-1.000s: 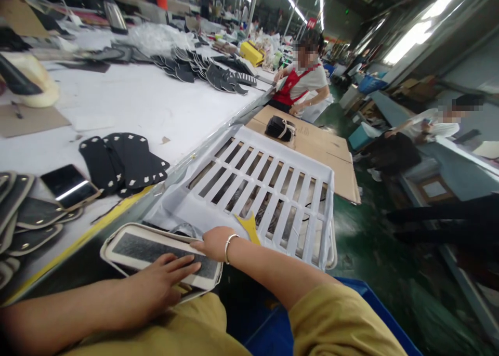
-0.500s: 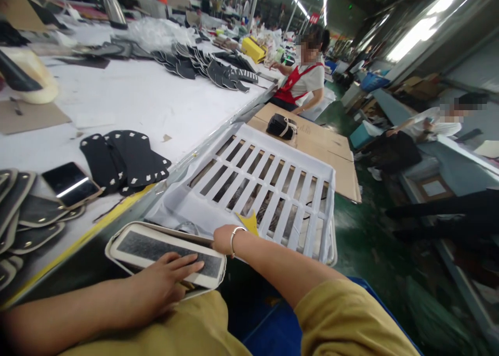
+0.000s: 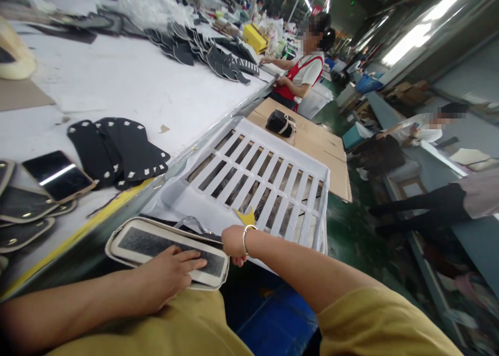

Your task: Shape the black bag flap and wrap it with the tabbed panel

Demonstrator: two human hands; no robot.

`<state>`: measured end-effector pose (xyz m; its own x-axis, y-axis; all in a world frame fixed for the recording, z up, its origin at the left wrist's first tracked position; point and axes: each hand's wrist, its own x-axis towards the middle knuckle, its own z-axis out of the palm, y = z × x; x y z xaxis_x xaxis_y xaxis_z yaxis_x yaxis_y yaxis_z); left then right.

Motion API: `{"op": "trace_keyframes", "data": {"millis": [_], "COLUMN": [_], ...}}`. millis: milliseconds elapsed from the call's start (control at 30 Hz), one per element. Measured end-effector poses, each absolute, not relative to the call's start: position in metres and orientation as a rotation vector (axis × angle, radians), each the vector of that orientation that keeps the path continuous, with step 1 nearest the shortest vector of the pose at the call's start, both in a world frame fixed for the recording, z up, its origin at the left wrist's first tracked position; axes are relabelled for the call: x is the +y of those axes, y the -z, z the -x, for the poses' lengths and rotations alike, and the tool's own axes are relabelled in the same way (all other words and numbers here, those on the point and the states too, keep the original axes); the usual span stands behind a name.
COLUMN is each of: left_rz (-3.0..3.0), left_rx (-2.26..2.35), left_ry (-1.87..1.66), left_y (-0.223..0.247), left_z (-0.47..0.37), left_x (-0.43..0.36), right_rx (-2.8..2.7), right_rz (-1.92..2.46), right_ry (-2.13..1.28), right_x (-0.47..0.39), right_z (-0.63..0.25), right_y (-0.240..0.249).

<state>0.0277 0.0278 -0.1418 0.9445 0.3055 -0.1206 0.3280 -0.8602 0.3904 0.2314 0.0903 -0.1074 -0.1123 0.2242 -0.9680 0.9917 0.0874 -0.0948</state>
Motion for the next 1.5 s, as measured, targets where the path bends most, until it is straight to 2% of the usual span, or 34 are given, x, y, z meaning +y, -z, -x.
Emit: {"op": "trace_keyframes", "data": {"millis": [167,367,567,900,1267,1500], "left_rz": [-2.747,-2.784,-2.842,-2.815,-2.848,-2.878], "left_rx": [0.415,0.496,0.638,0.616,0.589,0.568], "left_ry": [-0.027,-0.151,-0.219,-0.173,-0.164,-0.185], "left_y": [0.144,0.134,0.146,0.152,0.142,0.147], "left_z": [-0.023,-0.029,-0.044,-0.05,-0.048,-0.049], "left_x": [0.026,0.02,0.02,0.021,0.016,0.018], "right_rx": [1.602,1.49,1.552,1.713,1.4,1.556], "right_rz": [-1.241,-1.269,-1.235,-0.887,-1.41,-1.07], "right_ry": [0.893,0.92,0.819,0.51,0.996,0.546], "right_x": [0.087,0.083,0.081,0.083,0.066,0.062], "right_z": [-0.219,-0.212,-0.208,-0.19,-0.219,-0.189], "right_y": [0.095,0.09,0.086,0.073,0.083,0.069]}}
